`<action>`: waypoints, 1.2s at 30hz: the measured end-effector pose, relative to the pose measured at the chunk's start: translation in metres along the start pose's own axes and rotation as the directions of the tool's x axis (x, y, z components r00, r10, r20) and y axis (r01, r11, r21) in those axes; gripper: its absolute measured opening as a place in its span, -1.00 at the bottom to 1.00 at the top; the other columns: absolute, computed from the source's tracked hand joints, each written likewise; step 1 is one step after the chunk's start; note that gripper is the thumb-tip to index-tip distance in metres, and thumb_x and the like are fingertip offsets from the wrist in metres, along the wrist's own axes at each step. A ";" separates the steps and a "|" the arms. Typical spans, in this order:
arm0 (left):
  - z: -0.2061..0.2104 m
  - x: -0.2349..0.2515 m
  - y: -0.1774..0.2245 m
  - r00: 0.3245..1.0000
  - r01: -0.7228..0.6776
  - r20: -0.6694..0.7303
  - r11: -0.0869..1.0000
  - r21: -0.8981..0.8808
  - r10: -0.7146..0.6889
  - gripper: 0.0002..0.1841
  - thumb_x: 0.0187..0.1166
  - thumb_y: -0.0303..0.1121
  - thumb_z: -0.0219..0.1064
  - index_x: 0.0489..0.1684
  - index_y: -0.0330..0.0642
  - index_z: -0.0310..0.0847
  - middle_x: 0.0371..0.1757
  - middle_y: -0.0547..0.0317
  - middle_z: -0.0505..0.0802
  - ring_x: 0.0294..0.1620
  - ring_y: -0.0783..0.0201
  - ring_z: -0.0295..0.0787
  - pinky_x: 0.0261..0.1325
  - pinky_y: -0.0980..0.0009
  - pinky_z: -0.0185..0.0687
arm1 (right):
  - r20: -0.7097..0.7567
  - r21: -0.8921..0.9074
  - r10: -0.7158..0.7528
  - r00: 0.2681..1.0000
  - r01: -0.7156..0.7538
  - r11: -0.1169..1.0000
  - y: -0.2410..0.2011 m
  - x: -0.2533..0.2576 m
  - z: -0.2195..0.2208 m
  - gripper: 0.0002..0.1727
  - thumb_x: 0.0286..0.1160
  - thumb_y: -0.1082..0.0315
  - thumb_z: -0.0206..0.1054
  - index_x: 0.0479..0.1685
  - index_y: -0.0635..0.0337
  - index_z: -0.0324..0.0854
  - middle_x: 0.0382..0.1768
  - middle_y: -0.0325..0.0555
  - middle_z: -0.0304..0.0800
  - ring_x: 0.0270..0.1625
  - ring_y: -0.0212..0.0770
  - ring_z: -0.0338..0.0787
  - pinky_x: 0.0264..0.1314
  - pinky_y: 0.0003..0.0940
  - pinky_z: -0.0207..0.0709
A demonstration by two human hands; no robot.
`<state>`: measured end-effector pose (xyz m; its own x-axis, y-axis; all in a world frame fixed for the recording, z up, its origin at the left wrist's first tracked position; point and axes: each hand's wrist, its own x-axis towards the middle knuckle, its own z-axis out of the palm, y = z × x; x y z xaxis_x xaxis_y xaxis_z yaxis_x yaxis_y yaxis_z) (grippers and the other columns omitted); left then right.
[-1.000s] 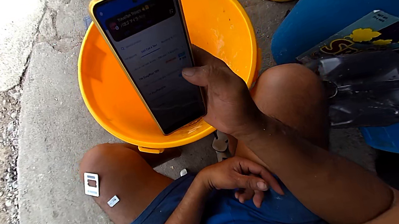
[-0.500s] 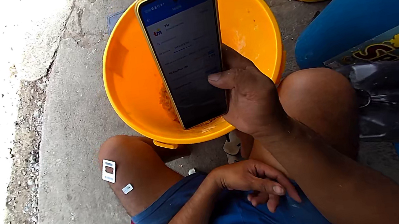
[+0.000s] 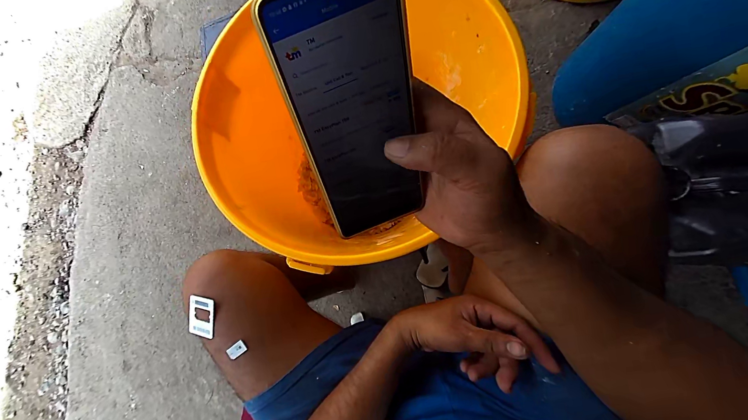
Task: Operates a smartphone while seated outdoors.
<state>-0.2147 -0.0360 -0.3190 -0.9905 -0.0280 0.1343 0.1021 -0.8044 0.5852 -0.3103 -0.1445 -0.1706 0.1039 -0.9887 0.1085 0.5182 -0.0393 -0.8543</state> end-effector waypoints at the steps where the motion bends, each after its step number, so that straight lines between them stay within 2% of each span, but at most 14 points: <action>1: 0.000 0.000 0.000 1.000 0.000 0.001 1.000 -0.002 0.000 -0.64 0.71 -0.21 0.28 0.11 -0.40 0.69 -0.63 0.17 0.75 -0.76 0.49 0.56 -0.66 0.60 0.44 | 0.013 0.003 -0.008 1.000 0.008 1.000 0.001 0.000 0.000 -0.48 0.52 0.45 0.01 0.52 0.13 0.36 0.21 -0.01 0.68 0.17 -0.20 0.79 0.10 -0.21 0.77; 5: 0.001 0.000 0.002 1.000 0.007 -0.007 1.000 -0.001 -0.007 -0.65 0.72 -0.22 0.27 0.11 -0.39 0.69 -0.64 0.18 0.75 -0.76 0.49 0.57 -0.66 0.61 0.47 | 0.019 -0.018 -0.009 1.000 0.009 1.000 0.001 -0.002 -0.001 -0.34 0.31 0.63 -0.01 0.56 0.16 0.30 0.21 -0.01 0.67 0.14 -0.23 0.79 0.07 -0.27 0.77; 7: 0.000 -0.001 0.003 1.000 0.014 -0.007 1.000 0.007 -0.014 -0.65 0.72 -0.23 0.26 0.13 -0.40 0.69 -0.62 0.18 0.76 -0.75 0.50 0.57 -0.65 0.61 0.46 | -0.010 -0.028 0.002 1.000 -0.002 1.000 0.001 0.002 0.000 -0.42 0.44 0.61 -0.04 0.52 0.18 0.36 0.18 -0.04 0.70 0.12 -0.25 0.80 0.11 -0.28 0.77; 9: 0.001 -0.001 0.003 1.000 0.015 0.000 1.000 0.011 -0.015 -0.65 0.72 -0.22 0.27 0.14 -0.39 0.70 -0.62 0.18 0.76 -0.74 0.51 0.57 -0.65 0.62 0.45 | -0.050 -0.044 0.021 0.999 -0.023 0.999 -0.001 0.003 0.002 -0.54 0.67 0.46 -0.10 0.50 0.18 0.41 0.17 -0.04 0.72 0.14 -0.22 0.80 0.13 -0.22 0.77; 11: 0.000 -0.001 0.003 1.000 0.011 0.005 1.000 0.010 -0.011 -0.65 0.72 -0.23 0.28 0.14 -0.40 0.69 -0.63 0.17 0.76 -0.75 0.50 0.57 -0.65 0.62 0.44 | -0.085 -0.054 0.041 0.996 -0.045 0.998 -0.003 0.002 0.003 -0.56 0.82 0.30 -0.16 0.53 0.14 0.43 0.20 -0.04 0.72 0.18 -0.18 0.79 0.16 -0.15 0.77; 15: 0.000 -0.002 0.003 1.000 0.022 0.005 1.000 0.011 -0.022 -0.63 0.72 -0.21 0.28 0.16 -0.41 0.69 -0.61 0.16 0.76 -0.74 0.49 0.57 -0.65 0.62 0.45 | -0.103 -0.059 0.053 0.993 -0.060 0.996 -0.003 0.002 0.002 -0.54 0.90 0.17 -0.17 0.54 0.11 0.45 0.22 -0.05 0.72 0.23 -0.17 0.78 0.19 -0.11 0.76; 19: 0.000 -0.002 0.005 1.000 0.017 0.002 0.999 0.027 -0.017 -0.62 0.73 -0.20 0.28 0.16 -0.41 0.69 -0.61 0.15 0.76 -0.74 0.49 0.57 -0.66 0.62 0.45 | -0.086 -0.056 0.049 0.995 -0.054 0.997 -0.002 0.005 0.003 -0.55 0.91 0.18 -0.17 0.51 0.14 0.46 0.21 -0.02 0.72 0.23 -0.16 0.78 0.20 -0.11 0.76; 23: -0.001 -0.001 0.006 1.000 -0.002 0.008 0.999 0.034 0.002 -0.64 0.74 -0.22 0.27 0.15 -0.40 0.69 -0.63 0.17 0.75 -0.75 0.51 0.55 -0.66 0.63 0.43 | -0.078 -0.015 0.010 0.997 -0.012 1.000 0.000 0.015 0.002 -0.59 0.86 0.28 -0.12 0.43 0.28 0.47 0.19 0.05 0.71 0.28 -0.10 0.75 0.37 -0.03 0.68; 26: 0.001 0.000 0.005 1.000 0.012 0.011 1.000 0.019 -0.013 -0.64 0.73 -0.22 0.26 0.15 -0.42 0.69 -0.62 0.16 0.75 -0.75 0.50 0.54 -0.66 0.62 0.42 | -0.073 -0.077 0.049 0.996 -0.055 0.995 -0.003 0.004 0.002 -0.55 0.82 0.30 -0.13 0.57 0.13 0.40 0.21 -0.01 0.71 0.19 -0.17 0.79 0.13 -0.15 0.78; 27: 0.002 0.000 0.005 1.000 0.016 0.010 1.000 0.019 -0.016 -0.63 0.73 -0.22 0.26 0.14 -0.42 0.69 -0.62 0.15 0.75 -0.76 0.50 0.54 -0.66 0.62 0.41 | -0.064 -0.076 0.056 0.996 -0.061 0.995 -0.003 0.001 0.002 -0.54 0.77 0.33 -0.10 0.58 0.09 0.38 0.19 -0.02 0.71 0.14 -0.18 0.81 0.02 -0.17 0.80; 29: 0.002 0.000 0.005 1.000 0.016 0.002 0.999 0.039 -0.016 -0.64 0.73 -0.19 0.27 0.13 -0.38 0.71 -0.62 0.18 0.75 -0.75 0.52 0.52 -0.66 0.63 0.39 | -0.045 -0.026 0.056 0.997 -0.057 0.998 0.001 0.001 0.001 -0.51 0.60 0.41 -0.01 0.53 0.05 0.41 0.16 -0.01 0.72 0.10 -0.16 0.81 -0.03 -0.14 0.78; 33: -0.006 -0.002 0.005 1.000 0.014 -0.016 0.994 0.109 -0.012 -0.64 0.72 -0.14 0.27 0.10 -0.30 0.73 -0.62 0.23 0.73 -0.71 0.48 0.56 -0.61 0.59 0.45 | -0.019 0.061 0.063 0.998 -0.062 0.996 0.010 0.007 -0.005 -0.43 0.32 0.53 0.13 0.43 0.04 0.52 0.16 0.04 0.76 0.16 -0.12 0.80 0.21 -0.05 0.71; 34: -0.006 -0.002 0.005 1.000 0.016 -0.016 0.994 0.108 -0.015 -0.63 0.72 -0.12 0.27 0.10 -0.29 0.73 -0.62 0.24 0.73 -0.71 0.48 0.57 -0.61 0.58 0.46 | -0.018 0.072 0.059 0.998 -0.058 0.996 0.011 0.006 -0.005 -0.43 0.32 0.51 0.15 0.43 0.04 0.52 0.15 0.04 0.76 0.17 -0.12 0.80 0.24 -0.05 0.70; 36: -0.006 -0.002 0.004 1.000 0.020 -0.016 0.994 0.106 -0.018 -0.62 0.71 -0.10 0.29 0.10 -0.29 0.73 -0.62 0.25 0.73 -0.71 0.48 0.56 -0.61 0.59 0.45 | -0.025 0.080 0.052 0.998 -0.050 0.996 0.009 0.005 -0.004 -0.51 0.47 0.40 0.18 0.45 0.01 0.53 0.17 0.01 0.76 0.20 -0.13 0.79 0.29 -0.05 0.68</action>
<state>-0.2126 -0.0426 -0.3214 -0.9936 -0.0231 0.1109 0.0918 -0.7376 0.6690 -0.3082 -0.1508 -0.1798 0.1094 -0.9927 0.0513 0.5788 0.0217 -0.8152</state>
